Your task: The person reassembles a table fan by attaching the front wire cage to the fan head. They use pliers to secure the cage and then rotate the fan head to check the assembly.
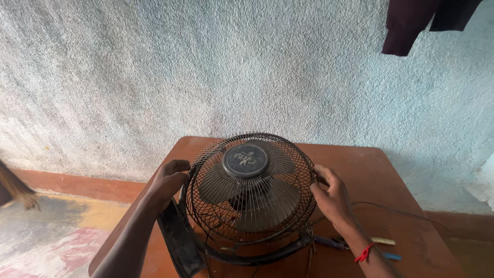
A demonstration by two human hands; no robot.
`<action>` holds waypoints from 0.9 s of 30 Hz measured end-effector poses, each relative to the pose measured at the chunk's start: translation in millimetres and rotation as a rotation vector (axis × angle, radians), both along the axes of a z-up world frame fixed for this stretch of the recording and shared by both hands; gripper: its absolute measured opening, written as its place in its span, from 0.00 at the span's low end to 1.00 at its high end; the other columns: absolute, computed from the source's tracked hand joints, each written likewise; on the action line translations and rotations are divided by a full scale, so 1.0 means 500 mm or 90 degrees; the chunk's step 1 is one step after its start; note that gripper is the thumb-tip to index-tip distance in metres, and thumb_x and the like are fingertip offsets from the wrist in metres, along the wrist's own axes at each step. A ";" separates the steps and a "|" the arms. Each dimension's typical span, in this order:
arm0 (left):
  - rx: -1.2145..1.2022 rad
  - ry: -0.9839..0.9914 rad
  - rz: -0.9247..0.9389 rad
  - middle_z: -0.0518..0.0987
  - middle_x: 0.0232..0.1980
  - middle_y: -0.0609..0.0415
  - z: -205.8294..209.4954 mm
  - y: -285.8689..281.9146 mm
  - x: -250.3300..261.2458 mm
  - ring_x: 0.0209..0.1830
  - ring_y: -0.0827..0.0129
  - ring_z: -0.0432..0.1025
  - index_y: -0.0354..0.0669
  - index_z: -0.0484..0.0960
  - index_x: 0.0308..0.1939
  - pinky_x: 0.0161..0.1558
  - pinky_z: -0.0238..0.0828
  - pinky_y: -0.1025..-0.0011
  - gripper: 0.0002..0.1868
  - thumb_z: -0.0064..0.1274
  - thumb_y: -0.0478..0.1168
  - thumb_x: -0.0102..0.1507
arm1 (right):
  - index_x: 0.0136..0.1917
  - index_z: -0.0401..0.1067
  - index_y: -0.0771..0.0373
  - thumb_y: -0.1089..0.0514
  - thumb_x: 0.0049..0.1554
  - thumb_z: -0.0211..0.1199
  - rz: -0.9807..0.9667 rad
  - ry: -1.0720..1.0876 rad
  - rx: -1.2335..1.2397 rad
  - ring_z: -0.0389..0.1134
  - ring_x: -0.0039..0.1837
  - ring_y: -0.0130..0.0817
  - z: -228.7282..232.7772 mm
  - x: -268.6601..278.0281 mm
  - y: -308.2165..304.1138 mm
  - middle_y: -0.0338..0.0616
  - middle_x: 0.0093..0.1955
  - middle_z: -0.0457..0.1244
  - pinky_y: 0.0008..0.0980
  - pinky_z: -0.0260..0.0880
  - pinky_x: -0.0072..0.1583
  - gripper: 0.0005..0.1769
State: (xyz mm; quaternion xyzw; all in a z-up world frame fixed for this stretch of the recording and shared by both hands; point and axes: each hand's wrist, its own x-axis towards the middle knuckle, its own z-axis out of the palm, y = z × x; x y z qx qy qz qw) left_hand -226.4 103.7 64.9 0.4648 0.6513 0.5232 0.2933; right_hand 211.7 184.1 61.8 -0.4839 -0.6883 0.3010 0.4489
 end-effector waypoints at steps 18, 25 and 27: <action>-0.071 0.008 0.111 0.83 0.49 0.43 -0.028 0.040 -0.014 0.47 0.62 0.78 0.29 0.81 0.58 0.51 0.73 0.65 0.24 0.40 0.28 0.60 | 0.53 0.75 0.59 0.70 0.51 0.62 -0.066 -0.282 0.104 0.71 0.62 0.44 0.032 0.045 0.096 0.49 0.60 0.66 0.44 0.73 0.56 0.16; -0.205 -0.031 0.169 0.78 0.30 0.45 -0.037 0.086 -0.012 0.30 0.60 0.73 0.22 0.81 0.41 0.32 0.70 0.60 0.29 0.51 0.53 0.70 | 0.62 0.76 0.57 0.68 0.58 0.58 -0.018 -0.307 -0.045 0.69 0.35 0.35 0.013 0.048 0.125 0.53 0.54 0.71 0.40 0.71 0.41 0.20; -0.174 -0.019 0.132 0.77 0.27 0.47 -0.034 0.082 -0.003 0.27 0.63 0.68 0.24 0.85 0.38 0.30 0.65 0.60 0.29 0.55 0.55 0.67 | 0.63 0.76 0.59 0.65 0.62 0.57 -0.018 -0.295 -0.014 0.65 0.30 0.30 0.012 0.038 0.112 0.58 0.46 0.72 0.39 0.69 0.39 0.17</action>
